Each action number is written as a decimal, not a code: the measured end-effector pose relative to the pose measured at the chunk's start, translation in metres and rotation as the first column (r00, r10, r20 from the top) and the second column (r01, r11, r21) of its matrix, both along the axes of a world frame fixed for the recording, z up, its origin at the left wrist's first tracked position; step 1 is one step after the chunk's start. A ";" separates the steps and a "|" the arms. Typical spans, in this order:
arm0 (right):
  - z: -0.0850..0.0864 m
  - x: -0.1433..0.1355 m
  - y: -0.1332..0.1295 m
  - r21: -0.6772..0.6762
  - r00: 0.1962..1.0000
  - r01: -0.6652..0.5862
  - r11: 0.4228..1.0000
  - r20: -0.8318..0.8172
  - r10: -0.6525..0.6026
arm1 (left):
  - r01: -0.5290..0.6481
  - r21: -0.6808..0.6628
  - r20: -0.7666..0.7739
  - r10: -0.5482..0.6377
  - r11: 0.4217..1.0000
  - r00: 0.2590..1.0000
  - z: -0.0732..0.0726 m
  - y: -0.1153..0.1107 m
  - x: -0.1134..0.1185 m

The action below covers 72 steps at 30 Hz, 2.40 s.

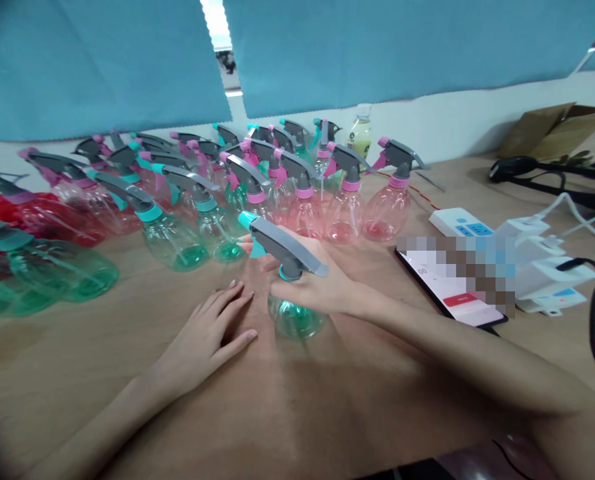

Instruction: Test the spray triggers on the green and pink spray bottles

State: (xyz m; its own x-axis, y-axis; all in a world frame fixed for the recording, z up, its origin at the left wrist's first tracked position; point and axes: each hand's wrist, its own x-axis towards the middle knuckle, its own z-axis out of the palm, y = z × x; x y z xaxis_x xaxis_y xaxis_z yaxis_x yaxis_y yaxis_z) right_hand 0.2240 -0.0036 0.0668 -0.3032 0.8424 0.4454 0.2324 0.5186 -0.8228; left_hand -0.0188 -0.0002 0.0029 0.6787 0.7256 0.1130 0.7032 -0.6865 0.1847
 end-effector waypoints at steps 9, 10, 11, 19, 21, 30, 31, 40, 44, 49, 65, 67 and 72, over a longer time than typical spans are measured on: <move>-0.003 0.001 0.001 0.018 1.000 -0.011 1.000 0.005 0.011 | 0.001 -0.003 -0.021 -0.001 1.000 1.000 0.002 0.000 0.001; -0.004 0.001 0.001 0.021 1.000 0.006 1.000 0.015 -0.006 | 0.002 -0.005 -0.021 -0.002 1.000 1.000 0.003 0.000 0.001; -0.004 0.001 0.001 0.026 1.000 0.019 0.999 0.021 -0.020 | 0.002 -0.005 -0.018 -0.003 1.000 1.000 0.003 0.000 0.001; -0.014 -0.008 0.001 0.008 0.985 0.169 0.986 -0.034 -0.169 | 0.017 -0.056 0.147 -0.009 0.998 0.989 0.001 -0.001 0.002; -0.016 -0.016 0.002 0.017 0.975 0.206 0.978 -0.086 -0.204 | 0.024 -0.100 0.240 0.000 0.995 0.971 0.004 -0.004 0.003; -0.014 -0.085 0.011 0.145 0.974 0.195 0.970 -0.141 -0.175 | -0.002 -0.053 0.456 0.026 0.999 0.890 0.033 -0.018 -0.010; -0.013 -0.096 0.012 0.167 0.976 0.187 0.968 -0.145 -0.163 | -0.032 -0.050 0.471 0.052 0.998 0.881 0.032 -0.019 -0.016; -0.009 -0.176 0.038 0.355 0.993 0.076 0.932 0.055 -0.102 | -0.334 0.063 0.432 0.276 0.941 0.859 0.027 -0.006 -0.101; -0.008 -0.196 0.052 0.336 0.974 0.087 0.938 0.168 -0.150 | -0.352 0.110 0.414 0.279 0.930 0.867 0.028 0.015 -0.133; -0.001 -0.218 0.082 0.315 0.969 0.080 0.946 0.198 -0.148 | -0.444 0.055 0.431 0.380 0.894 0.819 0.021 0.025 -0.162; -0.009 -0.242 0.122 0.335 0.946 0.179 0.925 0.198 -0.255 | -0.398 -0.028 0.493 0.359 0.917 0.793 0.009 0.006 -0.175; -0.010 -0.241 0.124 0.345 0.940 0.191 0.919 0.204 -0.272 | -0.393 -0.028 0.491 0.355 0.919 0.795 0.009 0.004 -0.173; -0.014 -0.243 0.132 0.354 0.931 0.221 0.909 0.200 -0.304 | -0.386 -0.032 0.478 0.353 0.922 0.804 0.009 0.001 -0.171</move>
